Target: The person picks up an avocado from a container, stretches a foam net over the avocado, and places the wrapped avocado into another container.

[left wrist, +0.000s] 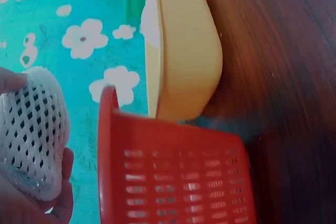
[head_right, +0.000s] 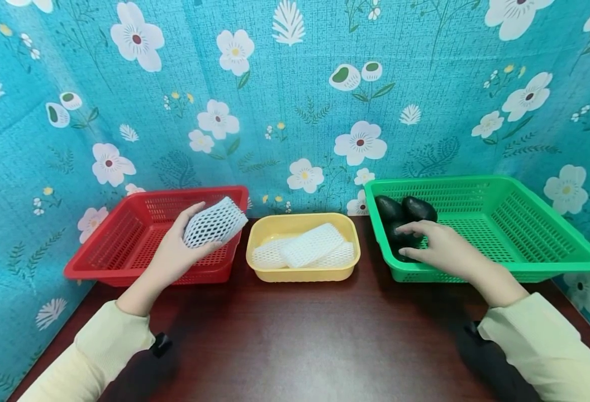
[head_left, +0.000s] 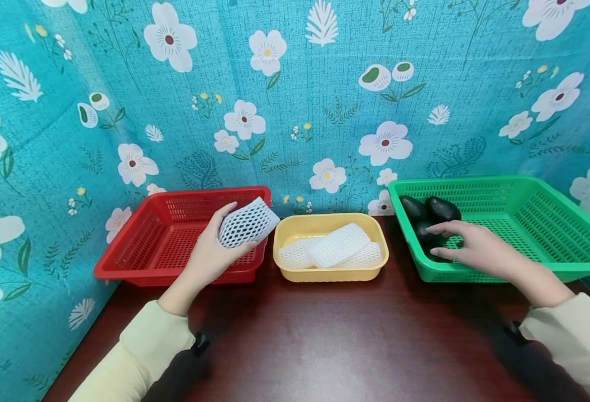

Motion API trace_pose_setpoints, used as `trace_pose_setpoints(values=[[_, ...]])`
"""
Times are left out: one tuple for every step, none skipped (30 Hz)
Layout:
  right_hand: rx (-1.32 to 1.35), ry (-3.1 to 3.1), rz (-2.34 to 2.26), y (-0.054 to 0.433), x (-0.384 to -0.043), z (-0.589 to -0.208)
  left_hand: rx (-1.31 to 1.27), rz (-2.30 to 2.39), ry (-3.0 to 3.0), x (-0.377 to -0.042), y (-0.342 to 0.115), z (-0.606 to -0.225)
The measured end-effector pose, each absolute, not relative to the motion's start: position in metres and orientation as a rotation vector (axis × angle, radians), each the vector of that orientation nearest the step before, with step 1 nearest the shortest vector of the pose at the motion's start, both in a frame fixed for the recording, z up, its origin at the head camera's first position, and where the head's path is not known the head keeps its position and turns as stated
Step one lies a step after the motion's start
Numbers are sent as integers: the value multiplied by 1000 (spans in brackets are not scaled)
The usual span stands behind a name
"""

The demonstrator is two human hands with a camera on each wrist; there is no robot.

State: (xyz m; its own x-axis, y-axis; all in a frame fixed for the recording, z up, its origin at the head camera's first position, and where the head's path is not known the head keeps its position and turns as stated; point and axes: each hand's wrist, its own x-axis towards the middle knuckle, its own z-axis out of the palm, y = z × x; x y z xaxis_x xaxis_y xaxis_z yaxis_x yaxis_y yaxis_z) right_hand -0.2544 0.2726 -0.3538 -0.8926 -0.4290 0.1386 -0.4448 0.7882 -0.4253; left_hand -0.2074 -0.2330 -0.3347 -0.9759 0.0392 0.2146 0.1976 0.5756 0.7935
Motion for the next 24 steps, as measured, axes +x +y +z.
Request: trace_pose_setpoints(values=[[718, -2958, 711, 272, -256, -355, -181, -1362, -2628, -209, -235, -336], [717, -2978, 709, 272, -258, -356, -161, -1358, -2629, -210, -237, -337], [715, -2999, 706, 272, -259, -357, -140, -1355, -2629, -212, -239, -338], [717, -3015, 705, 272, -261, -359, -118, -1348, -2631, -213, -241, -340], [718, -3034, 699, 271, -262, -359, -95, -1336, -2633, -215, -243, -341], [714, -3049, 694, 270, -262, -360, -77, -1318, -2635, -216, -244, -342], [710, -3063, 690, 270, -263, -360, -56, -1296, -2635, -217, -246, -344], [709, -3076, 688, 269, -264, -360, -39, -1266, -2639, -218, -247, -345], [710, -3087, 685, 268, -265, -360, -24, -1234, -2644, -220, -248, -346], [713, -3097, 686, 267, -266, -359, -12, -1201, -2649, -221, -250, -347], [715, -3108, 682, 266, -267, -359, -2, -1171, -2655, -222, -251, -349], [716, -3121, 680, 265, -269, -358, 11, -1141, -2664, -223, -252, -350], [721, -3135, 678, 265, -270, -357, 27, -1125, -2676, -225, -252, -351], [724, -3154, 676, 264, -271, -356, 39, -1120, -2687, -226, -253, -352], [727, -3173, 668, 264, -273, -355, 47, -1121, -2701, -227, -254, -352], [729, -3193, 663, 264, -274, -355, 55, -1128, -2714, -228, -255, -353], [730, -3214, 655, 264, -275, -354, 58, -1137, -2729, -229, -256, -353], [734, -3235, 652, 264, -276, -353, 62, -1147, -2747, -231, -256, -354], [740, -3251, 644, 264, -277, -352, 64, -1157, -2768, -232, -257, -355], [747, -3266, 637, 264, -278, -352, 66, -1163, -2790, -234, -258, -356], [755, -3276, 625, 264, -279, -351, 69, -1161, -2814, -236, -259, -357], [763, -3286, 618, 264, -279, -351, 72, -1152, -2841, -238, -259, -358], [772, -3296, 613, 265, -280, -350, 76, -1135, -2869, -239, -259, -359], [787, -3300, 606, 265, -281, -350, 81, -1109, -2898, -241, -258, -359]])
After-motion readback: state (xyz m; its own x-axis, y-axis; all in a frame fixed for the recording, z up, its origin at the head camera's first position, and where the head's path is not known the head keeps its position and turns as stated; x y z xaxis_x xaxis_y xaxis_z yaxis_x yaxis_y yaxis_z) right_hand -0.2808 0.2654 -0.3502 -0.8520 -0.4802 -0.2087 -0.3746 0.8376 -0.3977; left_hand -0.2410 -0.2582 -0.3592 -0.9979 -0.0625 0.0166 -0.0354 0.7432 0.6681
